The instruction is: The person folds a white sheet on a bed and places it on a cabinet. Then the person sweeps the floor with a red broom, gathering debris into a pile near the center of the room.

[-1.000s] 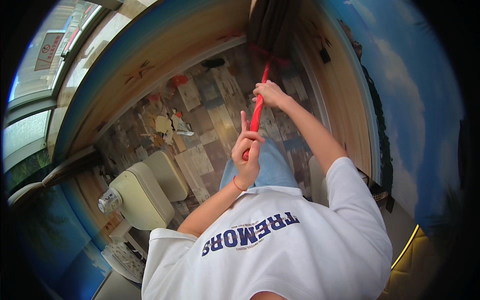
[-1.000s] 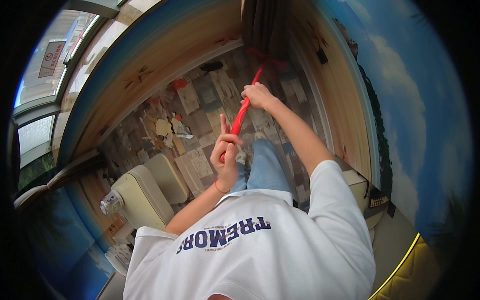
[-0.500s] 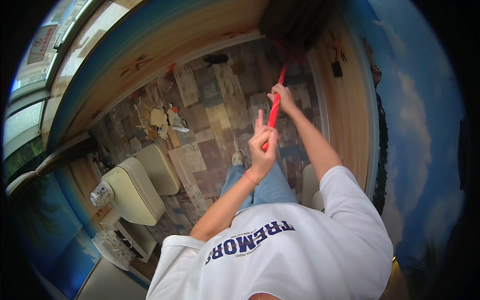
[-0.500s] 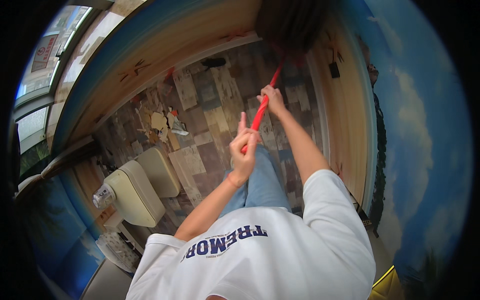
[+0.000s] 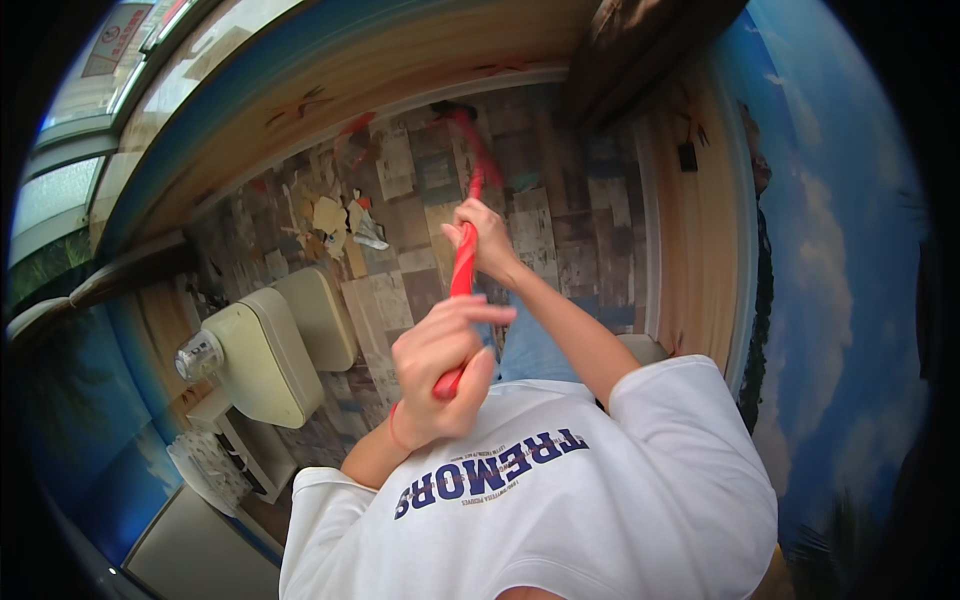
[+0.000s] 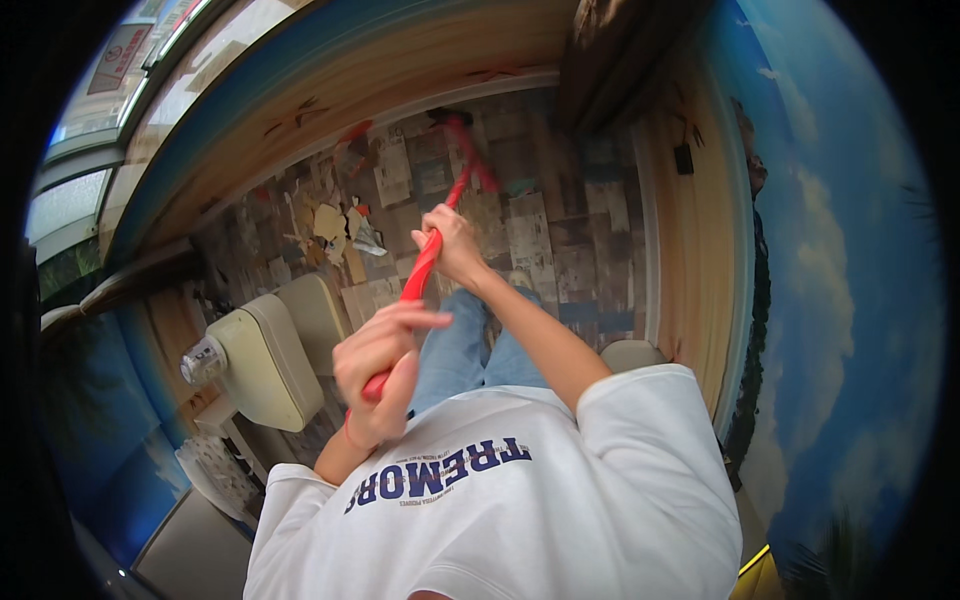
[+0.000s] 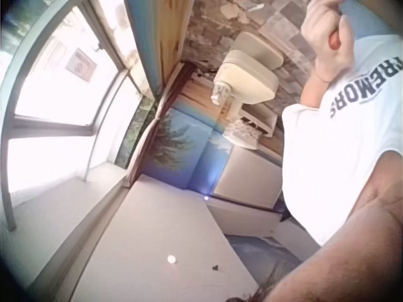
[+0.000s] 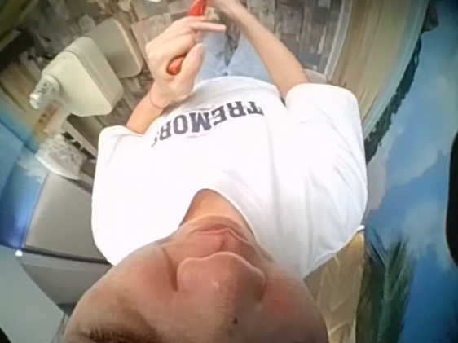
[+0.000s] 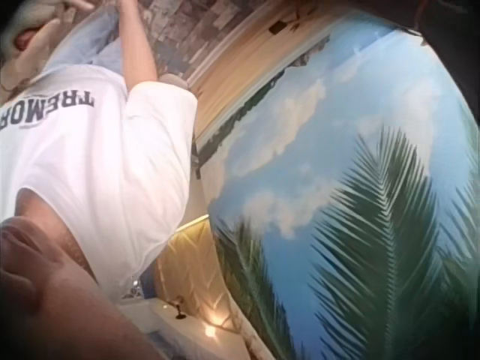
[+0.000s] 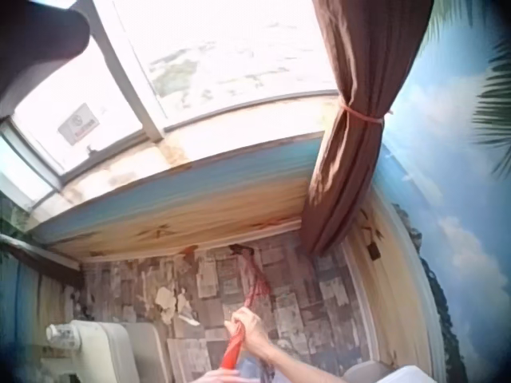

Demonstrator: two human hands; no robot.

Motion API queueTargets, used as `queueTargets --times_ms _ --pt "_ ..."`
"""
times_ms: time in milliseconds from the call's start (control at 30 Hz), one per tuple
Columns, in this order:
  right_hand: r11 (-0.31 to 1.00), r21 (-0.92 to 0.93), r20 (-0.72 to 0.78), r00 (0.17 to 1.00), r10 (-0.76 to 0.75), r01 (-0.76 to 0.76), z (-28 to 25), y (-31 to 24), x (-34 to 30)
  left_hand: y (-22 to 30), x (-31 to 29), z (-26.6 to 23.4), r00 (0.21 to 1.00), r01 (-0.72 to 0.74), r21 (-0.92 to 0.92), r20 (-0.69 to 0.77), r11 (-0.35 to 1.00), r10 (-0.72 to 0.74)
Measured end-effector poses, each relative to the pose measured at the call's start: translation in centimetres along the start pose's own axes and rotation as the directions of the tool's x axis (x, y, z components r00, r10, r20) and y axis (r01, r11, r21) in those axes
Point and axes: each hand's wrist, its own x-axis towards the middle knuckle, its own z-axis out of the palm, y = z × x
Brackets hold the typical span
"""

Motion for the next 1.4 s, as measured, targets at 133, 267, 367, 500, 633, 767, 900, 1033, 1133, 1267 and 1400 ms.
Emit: queueTargets --times_ms 133,267,367,500,633,767,900,1033,1133,1267,1400 --pt "0.958 -0.276 -0.092 0.994 0.050 -0.074 -4.9 2.0 -1.8 -3.6 -0.5 -0.9 0.998 0.033 -0.243 0.061 0.969 -0.019" --pt "0.891 -0.434 -0.067 0.991 0.118 -0.135 -9.4 12.0 -2.1 -12.8 0.1 5.1 0.994 0.077 -0.384 0.104 0.920 -0.040" --pt "0.820 -0.524 -0.127 0.973 0.192 -0.230 -10.2 17.4 -2.1 -16.5 1.8 6.8 0.986 0.148 -0.447 0.134 0.882 -0.098" --pt "0.872 -0.471 -0.274 0.962 -0.004 -0.131 -4.6 17.3 1.1 -19.2 2.9 2.2 0.973 0.228 -0.444 0.082 0.866 -0.214" --pt "0.974 -0.199 -0.244 0.968 0.056 -0.106 4.8 11.6 3.2 -14.4 3.5 -5.2 0.988 0.155 -0.196 0.008 0.968 -0.156" --pt "0.998 0.064 -0.288 0.958 0.016 0.003 14.5 7.5 5.2 -10.1 2.9 -11.3 0.989 0.137 0.000 0.056 0.991 -0.137" --pt "0.976 0.206 -0.026 0.998 -0.061 0.065 19.6 3.5 7.6 -10.5 1.9 -14.3 0.999 0.027 0.148 0.015 0.989 -0.029" --pt "0.990 0.104 0.104 0.989 -0.104 0.093 21.1 -3.1 7.1 -7.1 1.0 -19.1 0.993 0.033 -0.062 -0.108 0.998 -0.040" --pt "0.999 -0.009 0.208 0.977 0.039 -0.038 20.2 -5.8 5.6 -7.2 -1.9 -22.7 0.959 -0.013 -0.308 -0.274 0.951 -0.075" --pt "0.960 -0.214 0.338 0.909 0.245 -0.180 20.6 -0.1 4.3 -13.5 -5.7 -22.9 0.895 0.076 -0.358 -0.387 0.931 -0.222" --pt "0.961 -0.240 0.475 0.847 0.239 -0.136 26.8 2.6 4.1 -15.6 -7.3 -27.7 0.902 0.136 -0.233 -0.373 0.963 -0.217"
